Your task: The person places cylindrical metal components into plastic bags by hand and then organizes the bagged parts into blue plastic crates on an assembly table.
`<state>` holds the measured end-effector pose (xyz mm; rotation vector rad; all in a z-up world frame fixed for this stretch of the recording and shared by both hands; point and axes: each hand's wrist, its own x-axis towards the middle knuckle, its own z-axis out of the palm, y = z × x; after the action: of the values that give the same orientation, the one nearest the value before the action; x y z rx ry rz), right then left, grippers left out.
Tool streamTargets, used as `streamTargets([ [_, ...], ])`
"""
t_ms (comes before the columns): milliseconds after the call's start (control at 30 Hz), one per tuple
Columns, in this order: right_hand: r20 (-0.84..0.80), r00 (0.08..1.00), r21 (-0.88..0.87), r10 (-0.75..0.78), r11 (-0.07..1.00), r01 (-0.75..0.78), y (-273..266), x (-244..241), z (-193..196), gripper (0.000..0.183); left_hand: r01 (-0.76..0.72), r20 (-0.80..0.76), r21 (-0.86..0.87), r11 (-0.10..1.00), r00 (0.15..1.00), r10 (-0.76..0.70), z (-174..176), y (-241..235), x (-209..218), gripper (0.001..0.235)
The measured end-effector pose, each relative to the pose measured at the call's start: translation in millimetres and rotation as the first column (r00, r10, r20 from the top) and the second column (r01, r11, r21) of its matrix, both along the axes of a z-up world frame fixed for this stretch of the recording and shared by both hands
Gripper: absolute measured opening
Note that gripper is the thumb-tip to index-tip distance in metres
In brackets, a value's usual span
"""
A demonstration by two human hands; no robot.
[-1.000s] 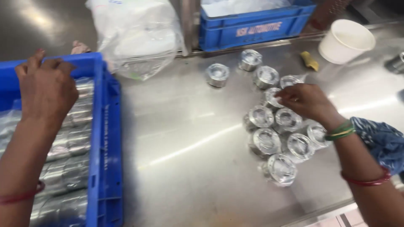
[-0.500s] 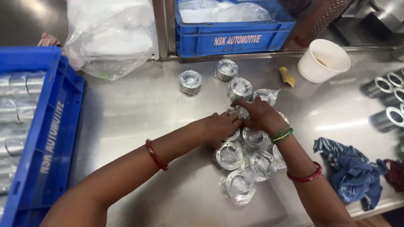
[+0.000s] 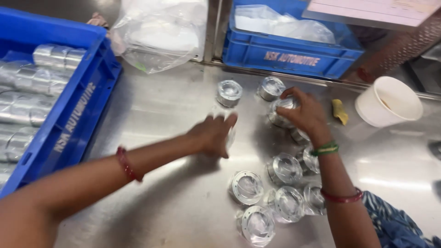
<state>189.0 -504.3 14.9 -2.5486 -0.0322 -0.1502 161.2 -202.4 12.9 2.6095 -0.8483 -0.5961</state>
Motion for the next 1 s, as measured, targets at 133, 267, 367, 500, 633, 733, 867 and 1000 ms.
streamTargets([
  [133,-0.021,1.0,-0.403,0.015,0.915,-0.023,8.5,27.6,3.6,0.054,-0.054,0.237,-0.069,0.996,0.969,0.069,16.5,-14.9,73.8,0.105],
  [267,-0.123,0.991,-0.542,0.058,0.832,-0.116,12.4,46.4,-11.6,0.063,-0.081,0.297,-0.051,0.995,0.95,0.093,2.0,-42.5,146.3,0.1],
  [367,-0.227,0.973,-0.516,0.041,0.842,-0.156,12.6,55.3,-12.1,0.071,-0.124,0.043,0.174,0.977,0.992,0.118,18.3,-56.2,153.5,0.098],
  [500,-0.239,0.97,-0.507,0.042,0.847,-0.161,24.9,49.3,-22.6,0.075,-0.115,0.097,0.087,0.99,0.99,0.107,-18.0,-54.1,157.4,0.114],
  [633,-0.267,0.962,-0.387,0.063,0.907,-0.167,86.5,-1.2,11.0,0.067,-0.114,0.195,-0.188,0.975,0.969,0.151,-23.3,-15.7,115.0,0.087],
  [733,-0.314,0.93,-0.061,0.189,0.974,-0.219,112.6,-30.7,12.0,0.06,-0.063,0.168,-0.325,0.944,0.978,0.123,-23.3,30.4,67.0,0.074],
  [867,-0.302,0.854,0.701,0.425,0.705,-0.103,146.3,-53.3,-23.1,0.065,-0.186,0.064,-0.577,0.795,0.96,0.271,-24.1,108.3,-2.9,0.069],
  [1000,-0.296,0.801,0.804,0.52,0.589,-0.085,198.9,-79.9,-23.6,0.08,-0.31,-0.216,-0.799,0.515,0.948,0.234,-57.2,163.2,-58.3,0.072],
])
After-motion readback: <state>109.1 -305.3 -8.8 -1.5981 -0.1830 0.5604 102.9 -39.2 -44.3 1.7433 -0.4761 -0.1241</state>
